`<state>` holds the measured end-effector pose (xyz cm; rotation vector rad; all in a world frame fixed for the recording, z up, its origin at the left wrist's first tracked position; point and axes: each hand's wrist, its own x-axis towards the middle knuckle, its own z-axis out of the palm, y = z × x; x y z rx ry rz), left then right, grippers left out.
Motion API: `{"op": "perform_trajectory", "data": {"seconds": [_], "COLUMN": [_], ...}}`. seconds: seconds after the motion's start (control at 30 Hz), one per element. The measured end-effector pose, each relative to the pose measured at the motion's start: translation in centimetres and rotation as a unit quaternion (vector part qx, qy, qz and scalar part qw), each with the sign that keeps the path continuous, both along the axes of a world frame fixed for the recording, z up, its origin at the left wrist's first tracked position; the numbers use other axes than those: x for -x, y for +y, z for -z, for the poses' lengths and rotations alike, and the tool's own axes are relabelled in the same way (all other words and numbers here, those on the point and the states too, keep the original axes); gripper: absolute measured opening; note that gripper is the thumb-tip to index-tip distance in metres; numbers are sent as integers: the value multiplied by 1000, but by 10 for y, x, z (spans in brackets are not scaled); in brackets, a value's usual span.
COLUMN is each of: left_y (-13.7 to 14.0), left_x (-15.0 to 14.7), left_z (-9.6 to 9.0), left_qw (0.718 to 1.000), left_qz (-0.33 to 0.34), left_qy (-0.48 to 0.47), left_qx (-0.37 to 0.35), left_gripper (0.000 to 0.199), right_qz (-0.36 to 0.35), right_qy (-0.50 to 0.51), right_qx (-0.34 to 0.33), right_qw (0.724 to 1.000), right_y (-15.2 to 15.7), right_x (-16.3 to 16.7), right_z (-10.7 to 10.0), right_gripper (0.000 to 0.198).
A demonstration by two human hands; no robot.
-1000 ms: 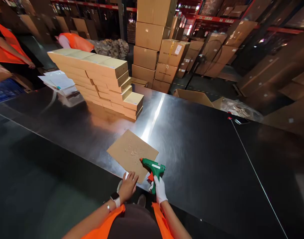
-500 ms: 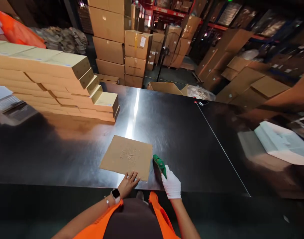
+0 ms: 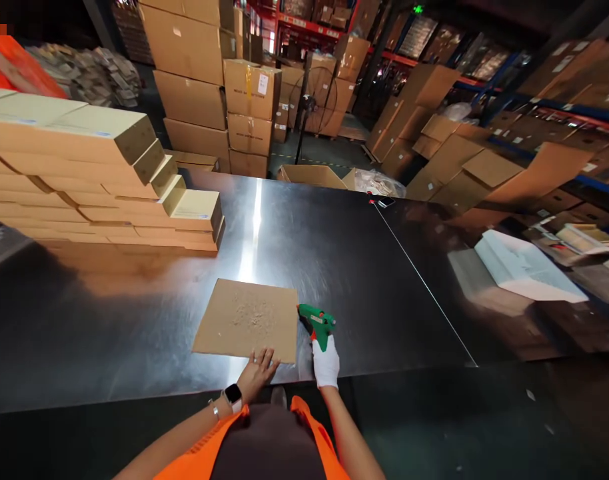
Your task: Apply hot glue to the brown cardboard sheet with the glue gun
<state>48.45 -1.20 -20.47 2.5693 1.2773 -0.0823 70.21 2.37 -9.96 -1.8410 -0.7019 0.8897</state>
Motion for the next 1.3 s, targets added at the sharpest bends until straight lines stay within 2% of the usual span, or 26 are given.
{"op": "perform_trajectory", "data": {"seconds": [0.1, 0.2, 0.27, 0.3, 0.33, 0.43, 0.47, 0.5, 0.53, 0.6, 0.77, 0.83, 0.93, 1.07, 1.23, 1.3], "left_y": [-1, -5, -9, -12, -14, -19, -20, -20, -20, -18, -13, -11, -5, 14, 48, 57], "left_x": [5, 11, 18, 21, 25, 34, 36, 37, 38, 39, 41, 41, 35, 11, -27, -38], "left_z": [6, 5, 1, -1, -3, -9, -10, -10, -11, -14, -33, -45, -70, -121, -204, -229], "left_qw": [1000, 999, 998, 997, 996, 993, 992, 992, 991, 989, 988, 987, 980, 945, 876, 850], "left_qz": [8, 29, 49, 59, 69, 87, 90, 94, 97, 101, 76, 40, -13, -74, -119, -133], "left_qy": [-6, -13, -19, -24, -29, -47, -53, -61, -70, -88, -133, -154, -201, -318, -468, -510], "left_qx": [-10, -25, -39, -47, -53, -66, -67, -66, -64, -54, -19, -9, 8, 19, 5, -3], "left_gripper": [64, 62, 58, 56, 53, 45, 43, 42, 41, 40, 44, 40, 27, 27, 26, 28], "right_qz": [41, 31, 12, 3, -5, -24, -29, -35, -39, -42, -29, -21, -15, -27, -82, -114], "right_qy": [91, 209, 307, 383, 474, 713, 747, 764, 771, 765, 719, 715, 724, 749, 734, 729], "right_qx": [-37, -47, -44, -48, -56, -94, -102, -107, -111, -109, -94, -92, -85, -76, -47, -41], "right_qw": [994, 976, 951, 922, 879, 695, 657, 635, 625, 633, 688, 692, 685, 657, 673, 674], "right_y": [-12, -27, -37, -42, -47, -60, -63, -65, -67, -70, -74, -74, -75, -73, -70, -70], "right_x": [-8, -12, -13, -14, -15, -15, -14, -13, -11, -9, -4, -1, 4, 12, 23, 27], "right_z": [-14, -28, -35, -37, -38, -39, -39, -39, -40, -44, -56, -59, -64, -72, -81, -83], "right_gripper": [48, 54, 59, 58, 55, 45, 43, 41, 40, 38, 35, 35, 35, 36, 40, 43]}}
